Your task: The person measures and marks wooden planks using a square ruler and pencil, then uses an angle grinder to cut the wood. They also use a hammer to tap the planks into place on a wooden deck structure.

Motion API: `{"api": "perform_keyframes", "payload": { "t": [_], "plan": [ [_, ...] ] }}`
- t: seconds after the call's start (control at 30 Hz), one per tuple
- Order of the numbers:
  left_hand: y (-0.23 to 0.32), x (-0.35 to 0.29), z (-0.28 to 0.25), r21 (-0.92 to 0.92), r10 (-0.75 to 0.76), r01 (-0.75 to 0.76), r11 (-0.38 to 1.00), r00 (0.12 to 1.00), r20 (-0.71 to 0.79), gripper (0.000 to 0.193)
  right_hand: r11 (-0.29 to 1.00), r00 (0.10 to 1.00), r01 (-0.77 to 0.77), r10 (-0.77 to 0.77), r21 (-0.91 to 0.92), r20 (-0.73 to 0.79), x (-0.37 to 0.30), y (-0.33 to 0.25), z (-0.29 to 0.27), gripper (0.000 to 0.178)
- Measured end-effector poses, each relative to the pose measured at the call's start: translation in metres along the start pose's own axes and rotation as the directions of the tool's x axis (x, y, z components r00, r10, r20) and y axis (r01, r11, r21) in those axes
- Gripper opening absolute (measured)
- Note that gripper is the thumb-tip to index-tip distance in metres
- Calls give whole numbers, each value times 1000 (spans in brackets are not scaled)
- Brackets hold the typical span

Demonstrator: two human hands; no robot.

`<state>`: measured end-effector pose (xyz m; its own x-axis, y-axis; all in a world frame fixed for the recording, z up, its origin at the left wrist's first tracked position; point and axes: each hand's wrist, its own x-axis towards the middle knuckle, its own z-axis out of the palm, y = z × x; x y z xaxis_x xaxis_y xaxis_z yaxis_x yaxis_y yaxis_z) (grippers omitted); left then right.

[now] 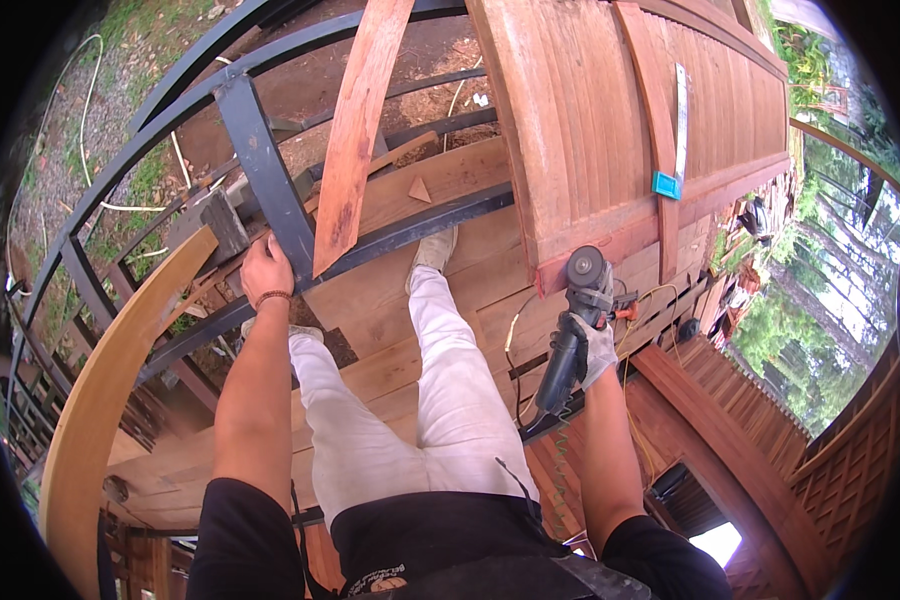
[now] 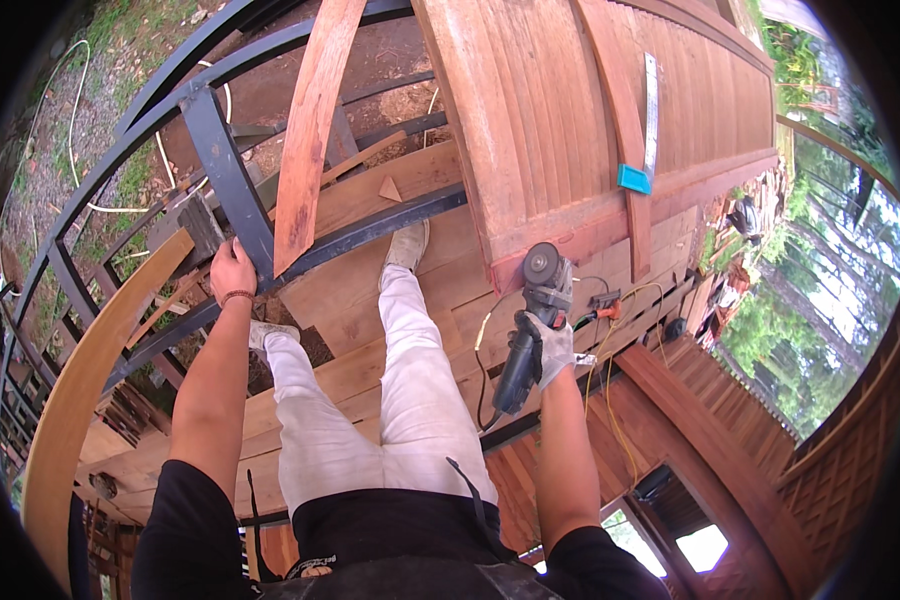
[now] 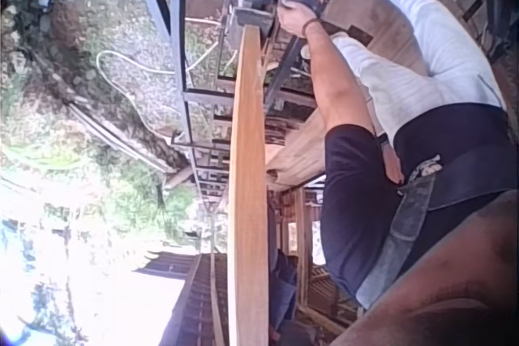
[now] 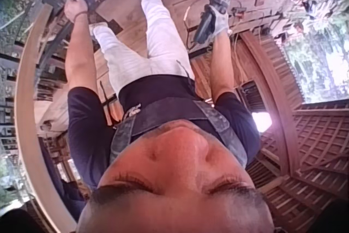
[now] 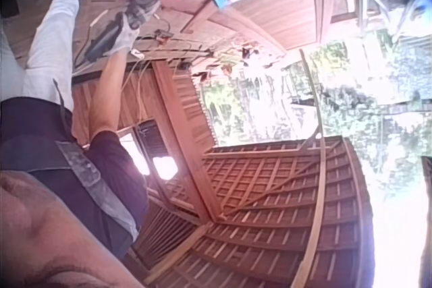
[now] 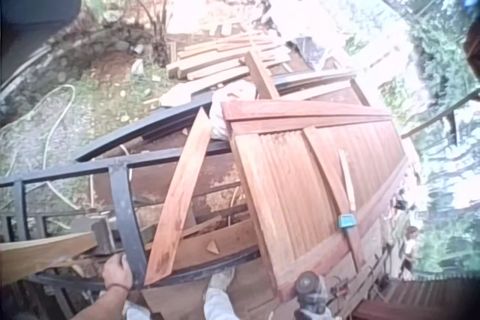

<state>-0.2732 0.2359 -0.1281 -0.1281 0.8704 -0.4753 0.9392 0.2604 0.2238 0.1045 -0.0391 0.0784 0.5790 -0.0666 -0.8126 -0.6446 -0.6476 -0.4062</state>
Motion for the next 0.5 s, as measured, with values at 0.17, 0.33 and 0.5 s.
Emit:
{"api": "perform_keyframes", "payload": {
  "t": [0.17,0.33,0.5],
  "plan": [
    [-5,0,5,0,16,-16,1000,999,-29,38,1000,1000,-13,13,-1,23,1,23,-13,27],
    [2,-4,1,-28,18,-20,999,998,-66,34,989,999,21,-16,-147,39,5,74,-41,25],
    [2,-2,-2,9,-9,9,1000,1000,13,35,994,999,-7,11,-110,34,-16,60,-24,26]
  ]
}}
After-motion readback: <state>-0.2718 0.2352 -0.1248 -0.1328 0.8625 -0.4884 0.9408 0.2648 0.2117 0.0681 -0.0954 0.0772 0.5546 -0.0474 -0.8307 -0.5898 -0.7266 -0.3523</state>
